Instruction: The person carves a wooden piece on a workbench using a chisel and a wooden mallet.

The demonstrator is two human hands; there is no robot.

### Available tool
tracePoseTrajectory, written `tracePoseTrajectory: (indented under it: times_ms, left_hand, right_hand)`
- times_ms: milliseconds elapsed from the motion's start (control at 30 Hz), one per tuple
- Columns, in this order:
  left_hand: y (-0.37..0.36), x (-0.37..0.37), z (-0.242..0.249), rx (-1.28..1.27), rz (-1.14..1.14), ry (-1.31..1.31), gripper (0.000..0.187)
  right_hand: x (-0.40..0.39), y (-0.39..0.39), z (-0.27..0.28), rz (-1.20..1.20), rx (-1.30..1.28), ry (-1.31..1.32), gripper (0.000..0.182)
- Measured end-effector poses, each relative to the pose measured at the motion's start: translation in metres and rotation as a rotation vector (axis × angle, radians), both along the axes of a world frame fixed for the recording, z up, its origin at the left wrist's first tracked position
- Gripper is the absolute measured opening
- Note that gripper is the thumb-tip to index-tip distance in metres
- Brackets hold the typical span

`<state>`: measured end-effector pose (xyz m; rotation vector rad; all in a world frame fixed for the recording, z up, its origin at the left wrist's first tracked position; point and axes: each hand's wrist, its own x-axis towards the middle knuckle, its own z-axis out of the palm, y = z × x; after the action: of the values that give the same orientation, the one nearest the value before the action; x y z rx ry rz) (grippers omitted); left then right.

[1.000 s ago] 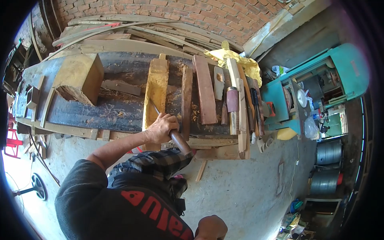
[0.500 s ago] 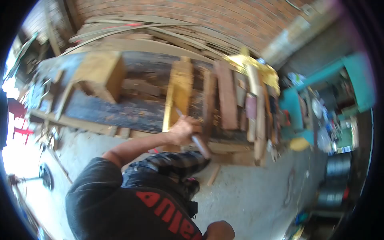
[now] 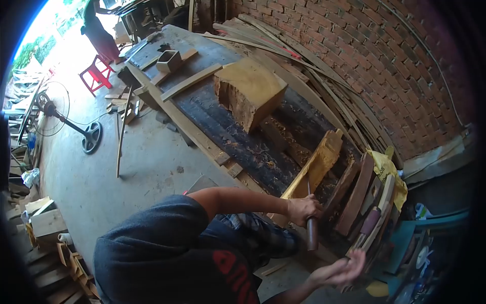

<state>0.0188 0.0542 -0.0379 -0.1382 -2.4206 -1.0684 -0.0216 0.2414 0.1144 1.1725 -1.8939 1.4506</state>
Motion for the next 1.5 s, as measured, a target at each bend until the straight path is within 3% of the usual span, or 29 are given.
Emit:
tracePoseTrajectory:
  times_ms: [67,167,200,233,333,367,500,633,700,833,1033,1100,1233,1300,1333,1400,1433,1467,1500]
  left_hand:
    - [0.001,0.000,0.001,0.010,-0.013,0.000,0.038]
    - [-0.002,0.005,0.008,0.009,-0.012,0.012,0.026]
    - [-0.002,0.004,0.008,0.020,-0.014,0.010,0.027]
    - [-0.001,0.004,0.008,0.034,-0.016,0.008,0.028]
    - [0.000,0.003,0.008,0.025,-0.004,0.019,0.029]
    - [-0.001,0.001,0.004,0.005,0.005,0.015,0.030]
    - [0.002,0.003,0.007,0.025,0.011,-0.006,0.032]
    - [0.002,0.001,0.005,-0.001,0.022,-0.013,0.032]
    - [0.001,0.001,0.007,0.000,0.017,-0.041,0.033]
    - [0.001,0.003,0.009,0.016,0.010,-0.030,0.034]
    - [0.000,0.008,0.016,0.117,0.015,0.046,0.031]
    - [0.001,0.007,0.013,0.119,0.019,0.064,0.030]
    - [-0.002,0.008,0.014,0.159,0.016,0.080,0.026]
    - [-0.003,0.007,0.012,0.180,0.023,0.078,0.026]
    - [-0.005,0.007,0.011,0.163,0.030,0.108,0.027]
    - [-0.006,0.010,0.012,0.131,0.062,0.139,0.029]
    - [-0.008,0.014,0.017,0.125,0.067,0.145,0.031]
    - [-0.006,0.014,0.015,0.112,0.106,0.187,0.034]
    - [-0.009,0.014,0.016,0.071,0.089,0.178,0.037]
  right_hand:
    - [-0.041,0.000,-0.038,-0.111,0.051,-0.423,0.042]
    - [-0.108,0.017,-0.137,-0.158,0.192,-0.414,0.043]
    - [-0.105,0.012,-0.145,-0.125,0.195,-0.418,0.044]
    - [-0.103,0.018,-0.146,-0.169,0.393,-0.492,0.044]
    - [-0.102,0.010,-0.161,-0.065,0.477,-0.552,0.047]
    - [-0.104,0.007,-0.165,-0.139,0.615,-0.573,0.045]
    - [-0.097,-0.010,-0.193,-0.109,0.719,-0.479,0.044]
    - [-0.082,-0.026,-0.195,-0.017,0.526,-0.668,0.047]
    - [-0.068,-0.033,-0.181,-0.158,0.685,-0.448,0.049]
    - [-0.077,-0.046,-0.189,-0.138,0.687,-0.512,0.052]
    - [-0.104,-0.033,-0.208,-0.106,0.735,-0.351,0.052]
    - [-0.107,-0.036,-0.209,-0.147,0.815,-0.469,0.049]
    - [-0.118,-0.030,-0.208,-0.189,0.963,-0.409,0.046]
    - [-0.133,-0.016,-0.229,-0.144,0.945,-0.119,0.042]
    - [-0.145,-0.016,-0.243,-0.146,0.951,-0.117,0.042]
    - [-0.166,0.001,-0.271,0.420,0.081,-1.338,0.042]
    - [-0.162,0.009,-0.271,0.357,0.070,-1.328,0.042]
    - [-0.153,0.002,-0.260,0.548,-0.052,-1.592,0.047]
    - [-0.149,0.012,-0.258,0.468,0.171,-1.247,0.050]
